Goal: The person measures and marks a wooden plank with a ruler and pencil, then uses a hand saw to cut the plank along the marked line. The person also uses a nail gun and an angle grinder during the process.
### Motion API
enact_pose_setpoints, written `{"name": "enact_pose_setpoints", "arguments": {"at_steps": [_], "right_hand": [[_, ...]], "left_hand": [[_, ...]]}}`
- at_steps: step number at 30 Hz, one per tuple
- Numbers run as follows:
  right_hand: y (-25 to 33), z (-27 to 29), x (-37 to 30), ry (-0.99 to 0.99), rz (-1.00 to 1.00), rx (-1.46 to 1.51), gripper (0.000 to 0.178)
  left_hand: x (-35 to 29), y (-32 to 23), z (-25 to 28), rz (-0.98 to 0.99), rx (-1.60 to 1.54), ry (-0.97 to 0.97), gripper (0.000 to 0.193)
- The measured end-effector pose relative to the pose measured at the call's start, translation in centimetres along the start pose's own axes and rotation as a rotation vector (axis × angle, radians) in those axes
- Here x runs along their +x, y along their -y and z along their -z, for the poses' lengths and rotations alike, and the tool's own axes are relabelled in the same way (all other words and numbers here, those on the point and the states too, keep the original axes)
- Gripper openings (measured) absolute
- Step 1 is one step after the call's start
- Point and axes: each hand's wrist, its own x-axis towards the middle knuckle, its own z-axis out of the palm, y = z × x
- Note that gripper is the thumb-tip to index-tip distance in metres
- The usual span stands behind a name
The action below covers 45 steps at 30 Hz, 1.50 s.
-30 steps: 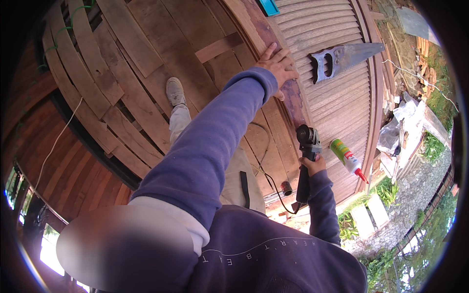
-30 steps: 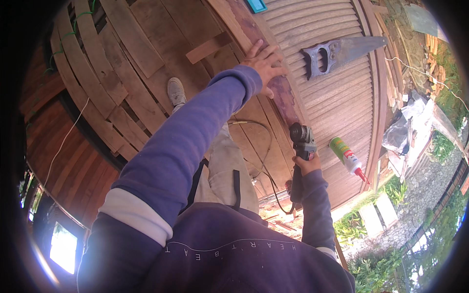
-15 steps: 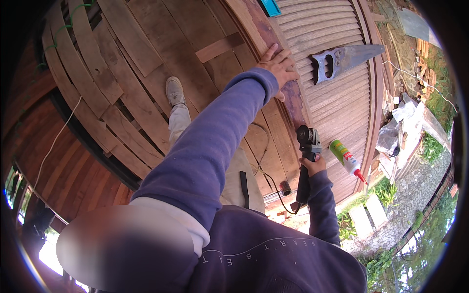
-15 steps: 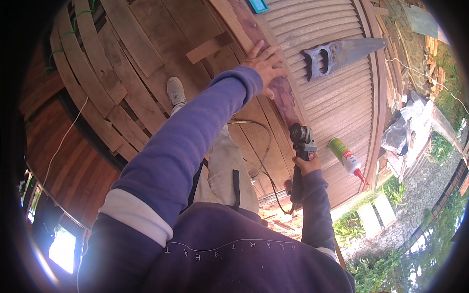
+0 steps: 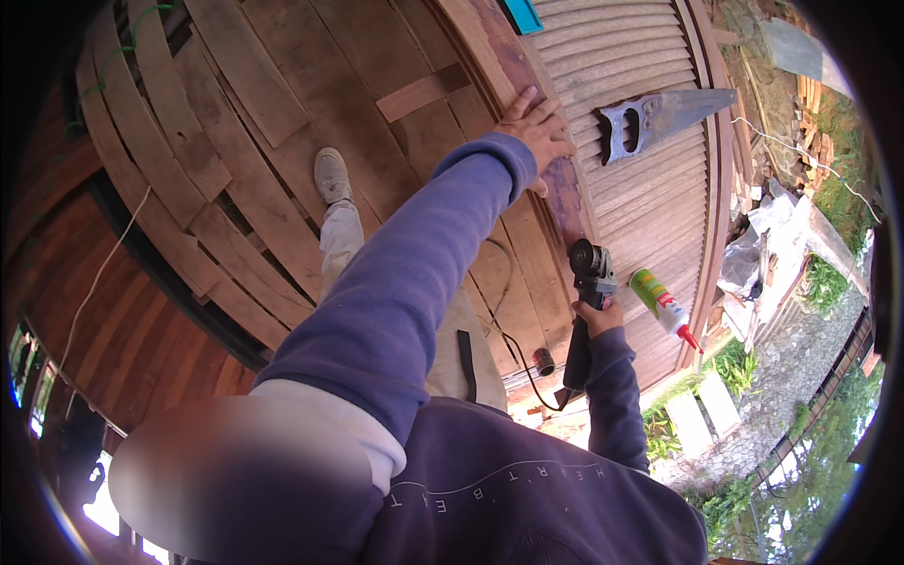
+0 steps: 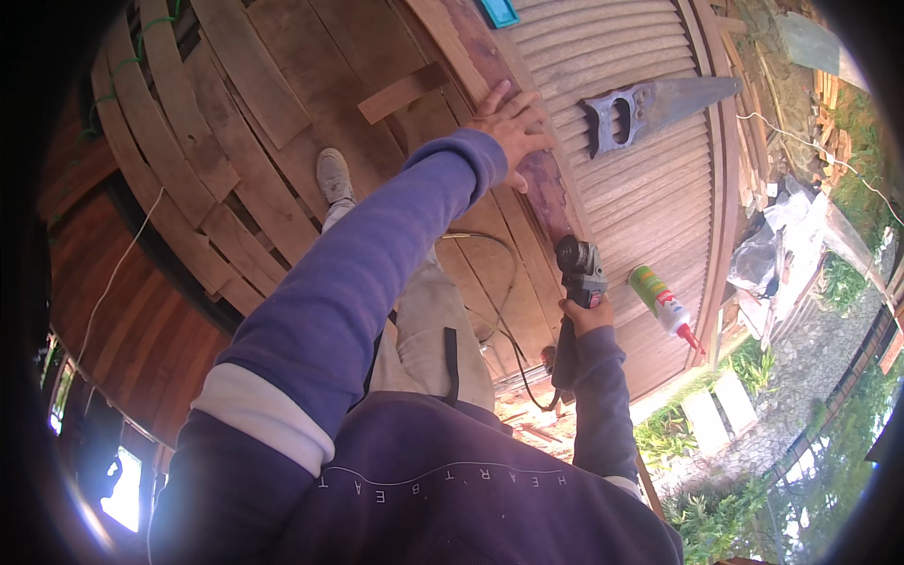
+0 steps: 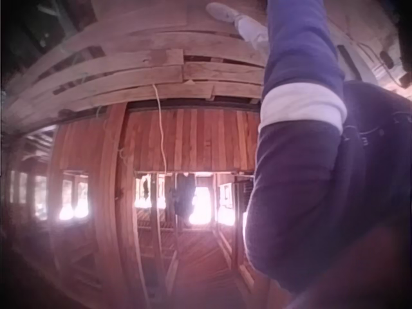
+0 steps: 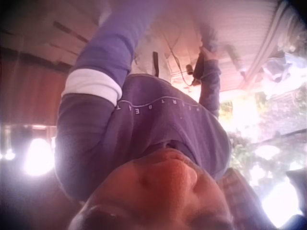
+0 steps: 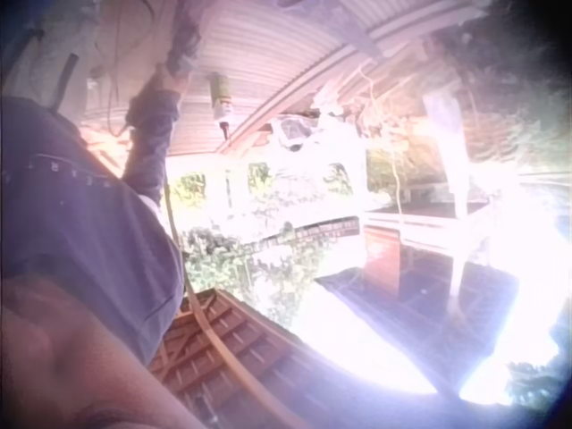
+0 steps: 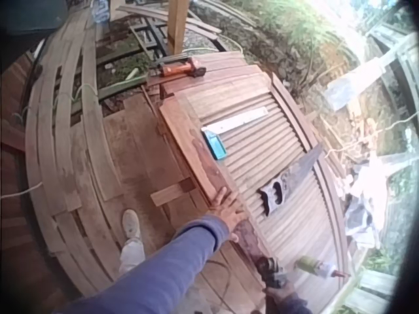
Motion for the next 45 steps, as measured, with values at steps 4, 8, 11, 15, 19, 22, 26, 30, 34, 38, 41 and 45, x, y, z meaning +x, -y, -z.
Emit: {"name": "enact_pose_setpoints", "arguments": {"at_steps": [4, 8, 11, 15, 19, 22, 26, 30, 34, 38, 41, 45], "right_hand": [[-0.4, -0.1, 0.1, -0.004, 0.006, 0.007, 0.034], [-0.2, -0.2, 0.0, -0.029, -0.007, 0.007, 0.033], [0.1, -0.2, 0.2, -0.059, -0.032, -0.039, 0.030], [0.6, -0.3, 0.4, -0.052, -0.024, -0.018, 0.027], [0.6, 0.0, 0.8, -0.032, 0.009, -0.027, 0.027], [0.9, 0.0, 1.1, -0.026, 0.005, -0.030, 0.026], [1.4, 0.1, 1.3, -0.026, 0.006, -0.016, 0.027], [1.6, 0.1, 1.5, -0.031, 0.022, -0.011, 0.030], [1.9, 0.0, 1.7, -0.029, 0.021, 0.016, 0.030], [2.6, -0.1, 1.8, -0.025, 0.036, 0.025, 0.030], [2.6, -0.2, 2.1, -0.057, 0.049, 0.029, 0.023], [3.6, -0.2, 2.1, -0.050, 0.070, -0.005, 0.023]], "left_hand": [[-0.1, 0.1, -0.1, -0.014, -0.014, -0.019, 0.072], [-0.3, 0.1, 0.1, -0.019, -0.028, -0.018, 0.072], [-0.3, 0.2, 0.0, -0.019, -0.032, -0.026, 0.073], [-0.4, 0.1, 0.2, -0.013, -0.020, -0.020, 0.074], [-0.2, 0.1, 0.1, -0.016, -0.012, -0.019, 0.075], [-0.2, 0.1, 0.1, -0.015, -0.012, -0.011, 0.076], [-0.1, 0.1, 0.0, -0.019, -0.016, -0.013, 0.075], [-0.1, 0.1, -0.1, -0.016, -0.013, -0.019, 0.075], [-0.1, 0.1, 0.0, -0.014, -0.001, -0.017, 0.075], [0.0, 0.1, -0.2, -0.015, 0.000, -0.027, 0.075], [0.1, 0.1, -0.2, -0.016, 0.004, -0.026, 0.076], [-0.1, 0.2, 0.0, -0.018, -0.007, -0.007, 0.076]]}}
